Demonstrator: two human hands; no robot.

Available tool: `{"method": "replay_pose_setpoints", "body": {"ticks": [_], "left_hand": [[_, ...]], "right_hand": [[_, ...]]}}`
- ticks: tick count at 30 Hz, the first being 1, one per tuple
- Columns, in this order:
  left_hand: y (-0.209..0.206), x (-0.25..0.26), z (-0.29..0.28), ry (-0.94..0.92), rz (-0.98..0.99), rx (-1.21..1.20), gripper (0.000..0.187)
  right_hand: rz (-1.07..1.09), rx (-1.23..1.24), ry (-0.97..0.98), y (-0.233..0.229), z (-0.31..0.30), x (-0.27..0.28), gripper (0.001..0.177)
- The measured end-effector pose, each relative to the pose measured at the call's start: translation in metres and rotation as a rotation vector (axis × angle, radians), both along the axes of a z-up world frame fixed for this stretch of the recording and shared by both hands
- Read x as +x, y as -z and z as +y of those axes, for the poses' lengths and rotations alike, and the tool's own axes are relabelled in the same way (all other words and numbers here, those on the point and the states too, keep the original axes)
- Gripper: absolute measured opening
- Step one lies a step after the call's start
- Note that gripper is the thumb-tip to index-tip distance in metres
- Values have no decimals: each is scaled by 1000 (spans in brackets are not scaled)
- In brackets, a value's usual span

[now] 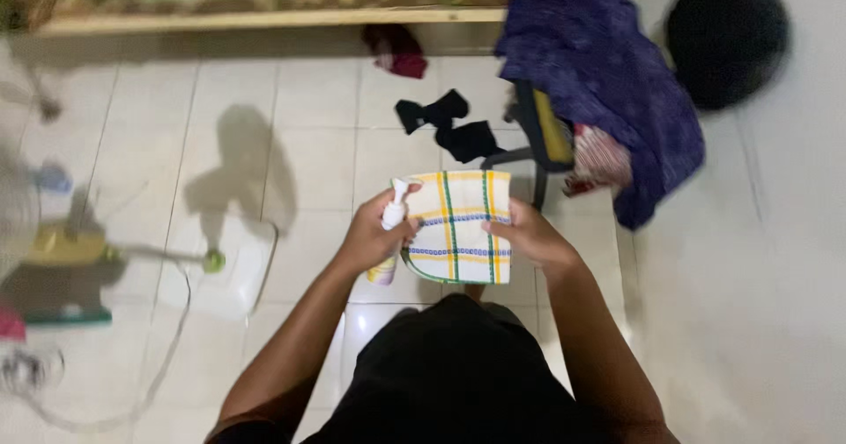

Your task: The person wipes the inside of a wooden wardrobe with a spray bottle and cloth, then folds several shirts and places them inside the wardrobe.

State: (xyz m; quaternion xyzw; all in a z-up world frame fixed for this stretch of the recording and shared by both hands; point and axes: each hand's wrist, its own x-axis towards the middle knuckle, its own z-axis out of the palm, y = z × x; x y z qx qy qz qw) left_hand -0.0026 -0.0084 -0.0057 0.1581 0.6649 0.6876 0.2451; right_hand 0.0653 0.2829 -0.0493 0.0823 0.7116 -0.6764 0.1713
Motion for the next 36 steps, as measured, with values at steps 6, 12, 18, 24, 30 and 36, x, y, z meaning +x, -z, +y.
{"method": "replay_pose_setpoints", "body": {"ticks": [6,12,18,24,30,36], "left_hand": [[11,-19,-16,-141,-163,-72,37],[3,-42,-26,-446,-230,113,51],[30,-112,-86,-654,-165,238,52],[34,-230,-154,-782,-125,229,56],[19,-364,-203,-492,-131,185,51],[34,-495,-228,-490,-126,185,54]], "right_hand": [[11,-493,-240,32,13,-135,37],[-95,-379,-430,23,-25,-245,24],[-70,-291,-666,3,-110,-376,32],[-58,-431,-632,12,-174,-493,25],[-141,-409,-467,38,-190,-597,17],[-99,-456,-518,36,-220,-707,42]]}}
